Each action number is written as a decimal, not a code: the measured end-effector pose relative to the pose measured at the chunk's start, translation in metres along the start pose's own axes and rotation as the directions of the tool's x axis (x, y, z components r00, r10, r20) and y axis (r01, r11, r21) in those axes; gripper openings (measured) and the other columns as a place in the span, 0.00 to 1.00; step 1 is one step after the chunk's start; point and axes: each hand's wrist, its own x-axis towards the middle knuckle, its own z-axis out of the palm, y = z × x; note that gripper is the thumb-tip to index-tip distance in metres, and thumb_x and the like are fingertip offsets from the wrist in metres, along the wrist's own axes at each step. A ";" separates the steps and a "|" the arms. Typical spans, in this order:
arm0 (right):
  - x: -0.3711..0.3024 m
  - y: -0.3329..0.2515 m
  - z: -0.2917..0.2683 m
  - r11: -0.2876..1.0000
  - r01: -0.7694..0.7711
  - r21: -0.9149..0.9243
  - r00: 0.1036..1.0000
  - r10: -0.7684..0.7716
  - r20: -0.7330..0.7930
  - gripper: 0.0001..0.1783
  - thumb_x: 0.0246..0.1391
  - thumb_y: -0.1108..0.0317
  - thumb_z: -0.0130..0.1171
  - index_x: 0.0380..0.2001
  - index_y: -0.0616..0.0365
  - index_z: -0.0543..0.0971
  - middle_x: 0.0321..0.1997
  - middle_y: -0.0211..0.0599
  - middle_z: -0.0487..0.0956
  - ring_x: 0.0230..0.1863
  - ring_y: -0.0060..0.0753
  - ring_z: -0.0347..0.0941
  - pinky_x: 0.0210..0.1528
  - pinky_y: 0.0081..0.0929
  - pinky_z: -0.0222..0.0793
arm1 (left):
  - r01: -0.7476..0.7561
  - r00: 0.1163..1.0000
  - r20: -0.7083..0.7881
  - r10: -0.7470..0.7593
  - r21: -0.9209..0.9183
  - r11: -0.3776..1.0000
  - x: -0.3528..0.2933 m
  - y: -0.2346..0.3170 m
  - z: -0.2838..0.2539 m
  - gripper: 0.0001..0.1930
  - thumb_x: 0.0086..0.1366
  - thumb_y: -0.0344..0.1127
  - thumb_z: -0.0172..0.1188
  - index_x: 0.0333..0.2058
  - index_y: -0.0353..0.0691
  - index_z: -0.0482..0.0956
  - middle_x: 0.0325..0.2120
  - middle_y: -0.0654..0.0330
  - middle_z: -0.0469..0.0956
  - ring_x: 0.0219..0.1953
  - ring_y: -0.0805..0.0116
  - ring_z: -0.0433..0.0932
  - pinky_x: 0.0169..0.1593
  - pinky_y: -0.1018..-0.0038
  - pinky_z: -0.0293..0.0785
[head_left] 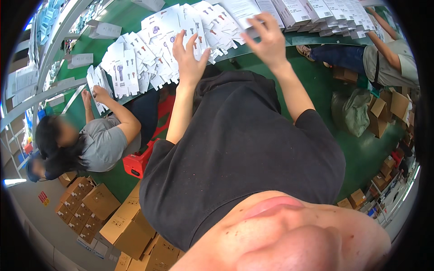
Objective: Packing electronic components into small white boxes at a factory workbench.
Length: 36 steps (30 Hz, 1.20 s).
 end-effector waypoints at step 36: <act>-0.033 -0.040 0.086 0.719 -0.503 0.480 0.708 0.024 0.706 0.17 0.55 0.77 0.50 0.46 0.65 0.81 0.36 0.38 0.84 0.31 0.31 0.76 0.38 0.23 0.73 | 0.102 0.992 -0.084 -0.094 0.099 0.990 -0.049 -0.061 -0.025 0.24 0.58 0.21 0.58 0.55 0.38 0.75 0.54 0.50 0.76 0.57 0.49 0.74 0.60 0.64 0.71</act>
